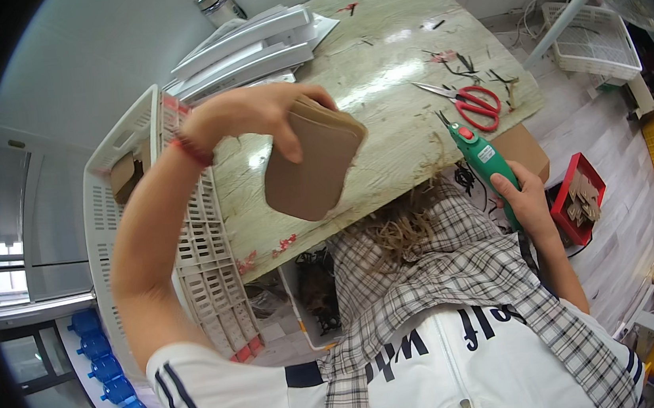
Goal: The person repeatedly smooths the edges of small brown cardboard pieces using a green rotary tool. They pick up each piece from a white basket, run the tool along the edges, and place the finished pieces on the table. The process is repeated for multiple pieces throughout the clip.
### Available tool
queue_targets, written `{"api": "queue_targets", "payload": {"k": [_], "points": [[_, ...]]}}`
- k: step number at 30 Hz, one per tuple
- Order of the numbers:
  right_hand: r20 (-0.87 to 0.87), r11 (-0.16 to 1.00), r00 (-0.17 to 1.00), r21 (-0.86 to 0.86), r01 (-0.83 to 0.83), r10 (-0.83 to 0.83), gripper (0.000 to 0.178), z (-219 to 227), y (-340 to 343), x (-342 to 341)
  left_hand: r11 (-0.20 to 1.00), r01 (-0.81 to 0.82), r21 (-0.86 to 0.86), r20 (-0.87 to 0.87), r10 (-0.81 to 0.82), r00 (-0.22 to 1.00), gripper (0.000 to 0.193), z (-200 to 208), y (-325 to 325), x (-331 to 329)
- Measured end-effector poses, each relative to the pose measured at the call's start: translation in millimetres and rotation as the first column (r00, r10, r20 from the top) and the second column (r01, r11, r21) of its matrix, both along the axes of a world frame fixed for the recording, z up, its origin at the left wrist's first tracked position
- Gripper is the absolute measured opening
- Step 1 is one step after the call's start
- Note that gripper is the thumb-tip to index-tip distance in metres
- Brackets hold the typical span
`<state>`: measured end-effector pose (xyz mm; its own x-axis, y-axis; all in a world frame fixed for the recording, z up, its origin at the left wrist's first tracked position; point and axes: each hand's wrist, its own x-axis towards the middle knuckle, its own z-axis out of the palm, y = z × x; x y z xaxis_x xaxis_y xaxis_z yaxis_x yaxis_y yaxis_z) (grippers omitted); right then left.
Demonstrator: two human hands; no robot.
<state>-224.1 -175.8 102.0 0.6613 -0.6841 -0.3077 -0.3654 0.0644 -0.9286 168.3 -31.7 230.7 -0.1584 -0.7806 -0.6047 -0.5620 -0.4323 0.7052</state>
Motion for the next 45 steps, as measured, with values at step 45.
{"api": "queue_targets", "payload": {"k": [45], "points": [[0.046,0.992,0.991,-0.019,-0.125,0.125,0.037,-57,1,-56,0.489,0.073,-0.869,0.494,0.852,0.174,0.063,-214,17,-181]]}}
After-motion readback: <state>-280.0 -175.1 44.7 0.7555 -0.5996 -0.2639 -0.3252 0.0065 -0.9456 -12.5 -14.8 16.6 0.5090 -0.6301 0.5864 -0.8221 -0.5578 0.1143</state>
